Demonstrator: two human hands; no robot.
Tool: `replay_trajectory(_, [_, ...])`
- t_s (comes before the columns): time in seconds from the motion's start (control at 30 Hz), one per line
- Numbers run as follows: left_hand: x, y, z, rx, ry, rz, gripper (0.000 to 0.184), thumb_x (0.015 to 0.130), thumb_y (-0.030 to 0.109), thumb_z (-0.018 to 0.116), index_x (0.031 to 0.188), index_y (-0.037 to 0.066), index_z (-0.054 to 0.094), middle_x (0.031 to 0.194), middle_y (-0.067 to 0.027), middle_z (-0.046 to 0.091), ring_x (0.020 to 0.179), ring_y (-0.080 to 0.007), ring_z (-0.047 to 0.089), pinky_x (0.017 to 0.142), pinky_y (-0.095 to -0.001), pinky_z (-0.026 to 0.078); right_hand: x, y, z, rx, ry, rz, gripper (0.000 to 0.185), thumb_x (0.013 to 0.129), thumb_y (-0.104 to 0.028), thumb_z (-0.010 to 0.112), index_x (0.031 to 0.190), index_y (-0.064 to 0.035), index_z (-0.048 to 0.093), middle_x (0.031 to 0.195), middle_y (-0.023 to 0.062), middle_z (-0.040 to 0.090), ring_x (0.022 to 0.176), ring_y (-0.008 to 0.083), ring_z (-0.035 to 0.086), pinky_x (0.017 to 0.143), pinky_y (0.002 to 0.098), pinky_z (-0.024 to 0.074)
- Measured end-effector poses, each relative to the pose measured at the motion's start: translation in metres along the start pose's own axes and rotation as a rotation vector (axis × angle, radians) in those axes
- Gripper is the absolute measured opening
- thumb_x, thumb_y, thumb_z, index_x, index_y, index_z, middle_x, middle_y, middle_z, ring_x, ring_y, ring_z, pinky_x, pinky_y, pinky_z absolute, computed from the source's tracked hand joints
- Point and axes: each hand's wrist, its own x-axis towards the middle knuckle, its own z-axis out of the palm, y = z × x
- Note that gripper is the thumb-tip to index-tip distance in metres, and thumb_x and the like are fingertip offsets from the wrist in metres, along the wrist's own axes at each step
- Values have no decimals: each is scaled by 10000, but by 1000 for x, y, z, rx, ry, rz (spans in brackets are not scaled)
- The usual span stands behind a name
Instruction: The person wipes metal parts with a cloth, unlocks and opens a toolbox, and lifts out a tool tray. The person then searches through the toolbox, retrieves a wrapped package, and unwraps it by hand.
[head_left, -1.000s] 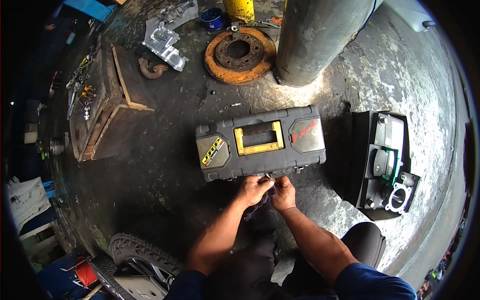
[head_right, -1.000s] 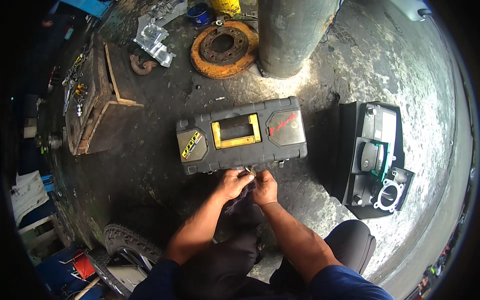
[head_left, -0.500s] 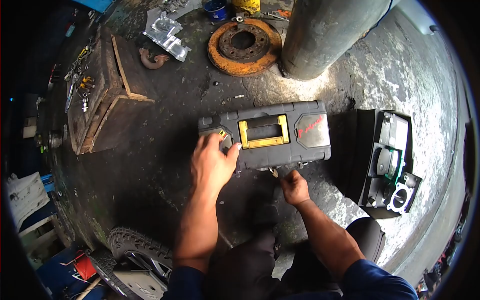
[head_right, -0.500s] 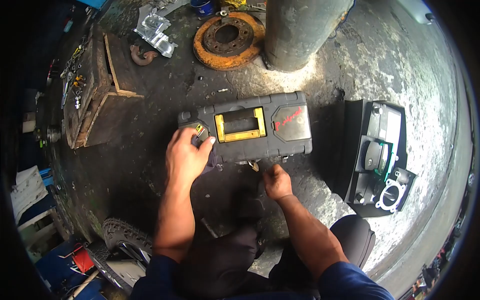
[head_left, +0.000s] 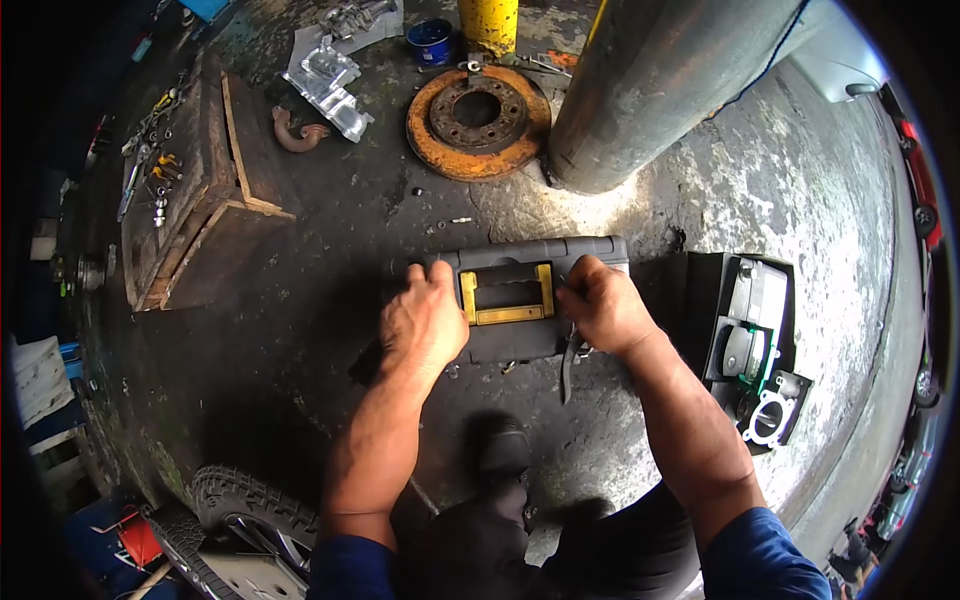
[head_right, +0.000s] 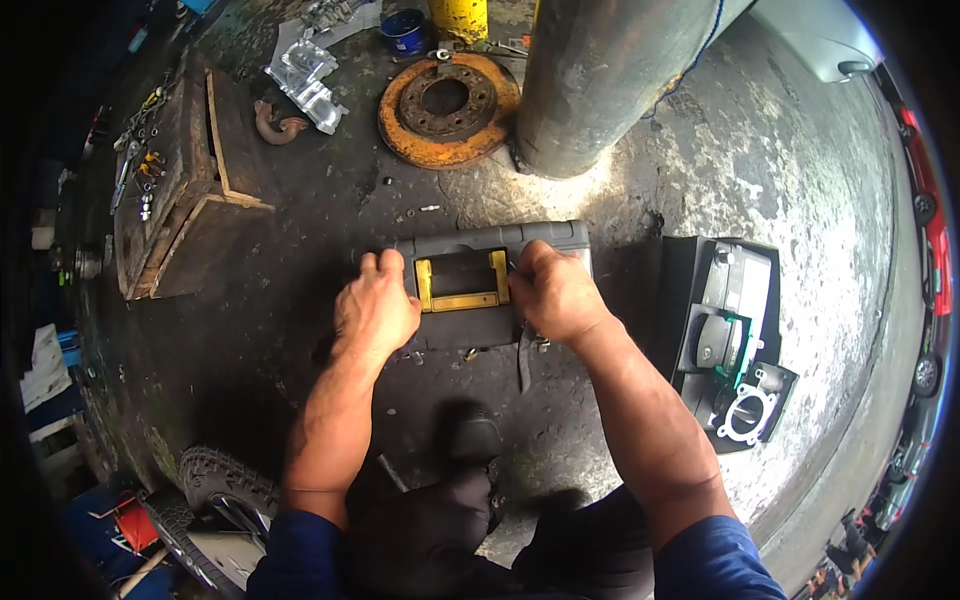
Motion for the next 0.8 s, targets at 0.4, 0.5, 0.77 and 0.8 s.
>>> replay_trajectory(0.4, [-43,-98,-27,-707,333,-6,217,838,-25,627,1047,14,669,1015,-116,679,923,-266,682,840,-339,535,97,-32,20,-214,112,-434,103,847,-132,678,858,-36,643,803,205,640,799,434,641,751,536,522])
replay_trajectory(0.5, [-51,-115,-20,-752,394,12,217,883,-27,604,1072,23,700,1021,-117,686,906,-262,696,803,-351,551,164,-43,43,-474,-219,-247,174,936,-227,590,987,-104,703,1013,230,714,974,439,676,845,522,544])
replay_trajectory(0.77, [-62,-125,0,-887,484,-50,217,910,-23,629,1103,17,720,950,-128,712,864,-253,707,775,-337,555,263,-24,144,-877,-466,-207,242,899,-302,760,1074,-136,737,1071,158,739,1065,373,697,884,453,562])
replay_trajectory(0.8, [-64,-127,3,-881,498,-48,223,908,-24,631,1108,19,722,949,-130,716,857,-258,708,771,-340,556,266,-24,151,-887,-453,-232,258,889,-302,780,1075,-128,739,1054,160,741,1055,368,703,883,446,564])
